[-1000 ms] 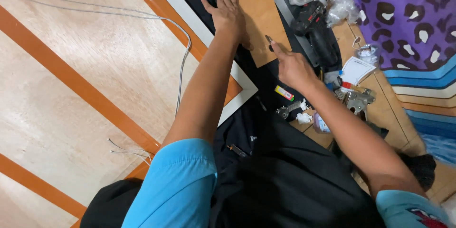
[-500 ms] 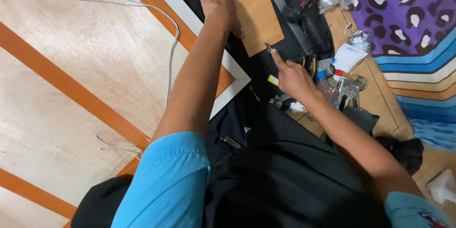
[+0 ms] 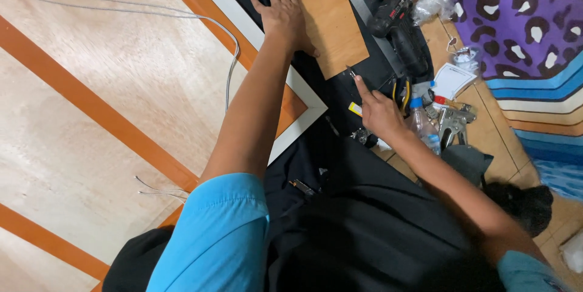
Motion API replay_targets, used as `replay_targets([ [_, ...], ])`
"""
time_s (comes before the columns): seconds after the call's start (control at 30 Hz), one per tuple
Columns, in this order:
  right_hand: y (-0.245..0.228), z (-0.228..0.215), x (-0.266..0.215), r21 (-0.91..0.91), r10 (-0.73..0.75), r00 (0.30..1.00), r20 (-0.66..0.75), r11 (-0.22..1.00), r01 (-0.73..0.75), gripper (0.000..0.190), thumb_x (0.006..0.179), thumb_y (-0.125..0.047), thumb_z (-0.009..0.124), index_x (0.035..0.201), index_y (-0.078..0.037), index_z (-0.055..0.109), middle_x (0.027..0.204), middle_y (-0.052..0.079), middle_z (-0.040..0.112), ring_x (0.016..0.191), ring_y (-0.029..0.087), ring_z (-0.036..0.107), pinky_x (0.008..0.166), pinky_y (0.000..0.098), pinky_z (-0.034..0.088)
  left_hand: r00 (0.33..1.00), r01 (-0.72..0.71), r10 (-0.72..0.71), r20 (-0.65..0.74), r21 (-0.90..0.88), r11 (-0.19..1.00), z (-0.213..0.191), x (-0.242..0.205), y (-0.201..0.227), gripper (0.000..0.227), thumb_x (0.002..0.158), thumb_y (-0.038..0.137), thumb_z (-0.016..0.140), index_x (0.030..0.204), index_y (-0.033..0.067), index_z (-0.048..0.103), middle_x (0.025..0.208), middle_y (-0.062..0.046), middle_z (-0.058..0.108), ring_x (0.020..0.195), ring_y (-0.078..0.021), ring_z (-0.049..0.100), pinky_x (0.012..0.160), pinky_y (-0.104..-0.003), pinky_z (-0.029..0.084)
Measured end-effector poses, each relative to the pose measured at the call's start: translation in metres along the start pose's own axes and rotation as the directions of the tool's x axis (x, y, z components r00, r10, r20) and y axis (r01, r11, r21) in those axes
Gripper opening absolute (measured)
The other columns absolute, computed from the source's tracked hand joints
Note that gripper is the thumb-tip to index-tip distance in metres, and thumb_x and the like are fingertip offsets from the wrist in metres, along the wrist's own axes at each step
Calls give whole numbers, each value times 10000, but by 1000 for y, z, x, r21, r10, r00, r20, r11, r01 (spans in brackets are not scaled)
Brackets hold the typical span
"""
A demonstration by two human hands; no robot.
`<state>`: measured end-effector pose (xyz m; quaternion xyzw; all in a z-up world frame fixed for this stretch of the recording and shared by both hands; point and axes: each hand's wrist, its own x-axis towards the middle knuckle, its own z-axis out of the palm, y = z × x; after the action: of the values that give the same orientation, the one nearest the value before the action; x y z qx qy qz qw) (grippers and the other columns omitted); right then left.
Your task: The person uses a red utility knife to cut a thin wooden strip along a metal ruler placed on a workbench. They hold the strip steady with one hand while scoring and cutting with the other, then lift the cut piece to inspect it.
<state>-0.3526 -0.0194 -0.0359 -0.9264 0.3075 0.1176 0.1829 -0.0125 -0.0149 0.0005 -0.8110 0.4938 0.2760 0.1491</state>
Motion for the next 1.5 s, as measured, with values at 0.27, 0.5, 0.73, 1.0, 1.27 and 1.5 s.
replay_targets([
  [0.27, 14, 15, -11, 9, -176, 956, -236, 983, 184, 668, 1017, 30, 504, 1652, -129, 371, 800, 85, 448, 633, 270, 440, 597, 433, 445, 997, -31, 29, -77, -27, 999, 9, 2, -2, 1666, 569, 926, 796, 1651, 65, -134, 1730, -110, -166, 1559, -296, -179, 1224, -730, 103],
  [0.5, -5, -31, -7, 72, -255, 846, -468, 943, 324, 504, 1075, 69, 520, 1566, 21, 419, 1278, 284, 697, 998, 308, 756, 836, 345, 642, 994, -38, 33, -100, -49, 998, 12, 0, -6, 1639, 595, 889, 807, 1658, 76, -139, 1720, -125, -191, 1551, -300, -205, 1235, -715, 73],
  [0.73, -40, -84, 150, 269, -51, 948, -315, 953, 140, 524, 1059, -223, 494, 1579, -161, 471, 943, 46, 804, 766, 258, 757, 736, 381, 564, 992, -42, 37, -119, -41, 998, 13, 3, -5, 1642, 600, 907, 814, 1662, 65, -114, 1725, -113, -171, 1573, -302, -162, 1248, -685, 87],
  [1.0, -65, -91, 273, 381, -114, 933, -341, 890, 248, 429, 1020, -31, 445, 1414, -99, 602, 748, 95, 671, 573, 196, 741, 569, 346, 588, 998, -46, 45, -47, -18, 999, 4, -1, -5, 1663, 605, 909, 821, 1646, 53, -152, 1720, -106, -206, 1575, -297, -182, 1244, -686, 90],
  [1.27, -59, -80, 304, 233, -191, 902, -387, 926, 296, 135, 1033, -111, 471, 997, -104, 601, 687, 29, 678, 594, 229, 779, 581, 339, 566, 999, -46, 46, -4, -9, 999, -3, -3, -5, 1677, 599, 936, 800, 1637, 51, -177, 1712, -111, -236, 1563, -296, -215, 1246, -682, 84],
  [1.5, -59, -85, 305, 159, -224, 902, -368, 941, 298, 288, 964, -97, 474, 1184, -127, 659, 613, 45, 703, 606, 265, 752, 717, 407, 564, 999, -37, 37, -4, 5, 999, 0, 0, -4, 1695, 580, 954, 791, 1635, 48, -179, 1712, -116, -234, 1569, -305, -205, 1240, -689, 91],
])
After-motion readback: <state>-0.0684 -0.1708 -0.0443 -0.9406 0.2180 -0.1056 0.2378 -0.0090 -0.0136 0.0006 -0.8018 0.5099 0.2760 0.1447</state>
